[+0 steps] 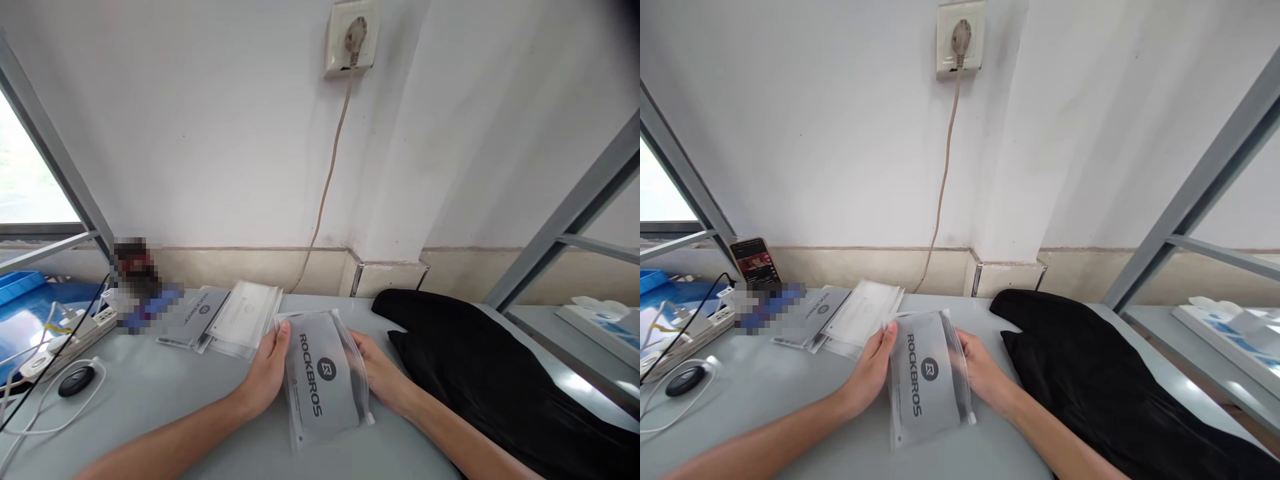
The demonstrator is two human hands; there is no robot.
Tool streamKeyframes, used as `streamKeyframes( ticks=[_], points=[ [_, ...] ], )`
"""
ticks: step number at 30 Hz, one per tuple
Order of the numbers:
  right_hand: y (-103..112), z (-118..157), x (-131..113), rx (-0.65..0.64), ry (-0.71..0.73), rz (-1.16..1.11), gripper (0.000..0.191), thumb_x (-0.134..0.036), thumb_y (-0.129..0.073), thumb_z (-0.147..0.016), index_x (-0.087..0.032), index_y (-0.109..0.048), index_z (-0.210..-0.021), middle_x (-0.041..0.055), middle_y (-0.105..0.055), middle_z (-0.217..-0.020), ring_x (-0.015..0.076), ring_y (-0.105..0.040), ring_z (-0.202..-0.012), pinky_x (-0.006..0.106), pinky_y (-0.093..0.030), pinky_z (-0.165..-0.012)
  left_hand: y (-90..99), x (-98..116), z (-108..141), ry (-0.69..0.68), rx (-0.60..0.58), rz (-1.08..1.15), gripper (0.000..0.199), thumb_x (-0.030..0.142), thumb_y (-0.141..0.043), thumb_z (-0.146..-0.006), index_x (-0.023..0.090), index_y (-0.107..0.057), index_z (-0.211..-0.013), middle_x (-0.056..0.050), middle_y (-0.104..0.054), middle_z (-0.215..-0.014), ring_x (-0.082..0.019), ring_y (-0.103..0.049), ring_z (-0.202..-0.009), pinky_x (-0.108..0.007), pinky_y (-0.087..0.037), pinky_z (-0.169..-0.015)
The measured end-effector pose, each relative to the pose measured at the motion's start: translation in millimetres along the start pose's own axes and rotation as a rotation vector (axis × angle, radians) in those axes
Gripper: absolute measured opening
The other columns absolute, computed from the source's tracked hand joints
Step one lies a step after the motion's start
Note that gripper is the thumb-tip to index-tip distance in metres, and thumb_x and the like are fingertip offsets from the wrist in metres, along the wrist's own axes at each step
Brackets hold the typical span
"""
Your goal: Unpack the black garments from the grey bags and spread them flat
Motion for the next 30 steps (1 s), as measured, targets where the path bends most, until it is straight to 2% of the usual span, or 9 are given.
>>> streamKeyframes(
  ticks=[3,7,10,13,17,20,24,26,30],
  points=[
    [8,-2,-1,0.127,0.06,-0.009,0.049,-0.061,-0.082,-0.08,-0.023,-0.075,-0.11,0.003,-0.077,-0.087,0.025,-0.071,-0.081,0.032,-0.058,-0.072,5.8,1,-8,0.054,0.001,0.09,0.062,0.077,-0.048,-0.099,0.018,-0.069,-0.106,-0.009,-0.073,-0.098,-0.024,-0.068,-0.09,-0.035,-0.056,-0.076],
    [20,-3,3,0.224,0.089,0.013,0.056,-0.064,-0.081,-0.08,-0.023,-0.073,-0.117,0.0055,-0.079,-0.093,0.0284,-0.073,-0.088,0.033,-0.06,-0.072,5.7,7,-11,0.052,-0.086,0.152,0.06,0.072,-0.057,-0.097,0.019,-0.069,-0.123,-0.012,-0.074,-0.111,-0.025,-0.07,-0.098,-0.036,-0.058,-0.081],
    [19,-3,4,0.185,0.078,0.029,0.057,-0.064,-0.081,-0.081,-0.022,-0.073,-0.119,0.0062,-0.079,-0.097,0.0301,-0.073,-0.092,0.034,-0.06,-0.074,3.1,9,-9,0.028,-0.131,0.079,0.052,0.067,-0.064,-0.095,0.018,-0.074,-0.11,-0.008,-0.073,-0.099,-0.023,-0.068,-0.091,-0.034,-0.059,-0.078],
    [16,-3,4,0.167,0.081,-0.001,0.059,-0.064,-0.081,-0.081,-0.022,-0.073,-0.121,0.0065,-0.08,-0.101,0.0322,-0.073,-0.096,0.038,-0.06,-0.079,4.1,11,-8,0.016,-0.093,0.028,0.049,0.065,-0.065,-0.093,0.017,-0.075,-0.093,-0.004,-0.068,-0.083,-0.019,-0.064,-0.08,-0.032,-0.059,-0.074],
    [23,-7,4,0.298,0.121,-0.087,0.06,-0.064,-0.081,-0.081,-0.024,-0.072,-0.125,0.0071,-0.081,-0.113,0.0341,-0.072,-0.106,0.044,-0.06,-0.088,14.3,16,-14,-0.012,0.01,0.004,0.048,0.066,-0.064,-0.092,0.019,-0.069,-0.09,-0.001,-0.061,-0.079,-0.018,-0.06,-0.075,-0.03,-0.058,-0.07],
    [40,-9,4,0.478,0.168,-0.165,0.061,-0.062,-0.079,-0.082,-0.029,-0.07,-0.132,0.0071,-0.078,-0.126,0.0341,-0.07,-0.117,0.048,-0.059,-0.099,34.6,21,-24,-0.06,0.134,-0.069,0.045,0.065,-0.061,-0.094,0.021,-0.062,-0.087,0.0,-0.056,-0.076,-0.017,-0.055,-0.068,-0.028,-0.053,-0.063],
    [60,-8,7,0.647,0.146,-0.169,0.062,-0.059,-0.077,-0.083,-0.03,-0.067,-0.137,0.0065,-0.078,-0.128,0.0339,-0.07,-0.12,0.048,-0.06,-0.1,83.8,37,-45,-0.213,0.391,-0.326,0.039,0.061,-0.049,-0.1,0.025,-0.059,-0.089,0.0,-0.061,-0.08,-0.02,-0.056,-0.072,-0.029,-0.048,-0.066],
    [61,-9,9,0.623,0.094,-0.161,0.061,-0.058,-0.078,-0.083,-0.028,-0.068,-0.135,0.0072,-0.08,-0.123,0.0343,-0.073,-0.115,0.049,-0.061,-0.097,108.7,44,-59,-0.225,0.405,-0.526,0.039,0.057,-0.043,-0.102,0.025,-0.063,-0.095,-0.003,-0.067,-0.087,-0.024,-0.062,-0.081,-0.032,-0.05,-0.073],
    [52,-9,11,0.493,0.061,-0.118,0.057,-0.059,-0.078,-0.083,-0.026,-0.071,-0.13,0.0066,-0.082,-0.114,0.0336,-0.076,-0.106,0.047,-0.062,-0.091,151.0,47,-83,-0.171,0.389,-0.649,0.037,0.049,-0.046,-0.099,0.021,-0.07,-0.103,-0.008,-0.075,-0.096,-0.028,-0.068,-0.09,-0.035,-0.051,-0.079]
  ],
)
Point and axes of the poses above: each hand's wrist, its own z-axis away from the middle knuckle, its own y-axis out of the back of the hand, x = y × z, the point moved 4 cm from there along -z, towards the middle knuckle
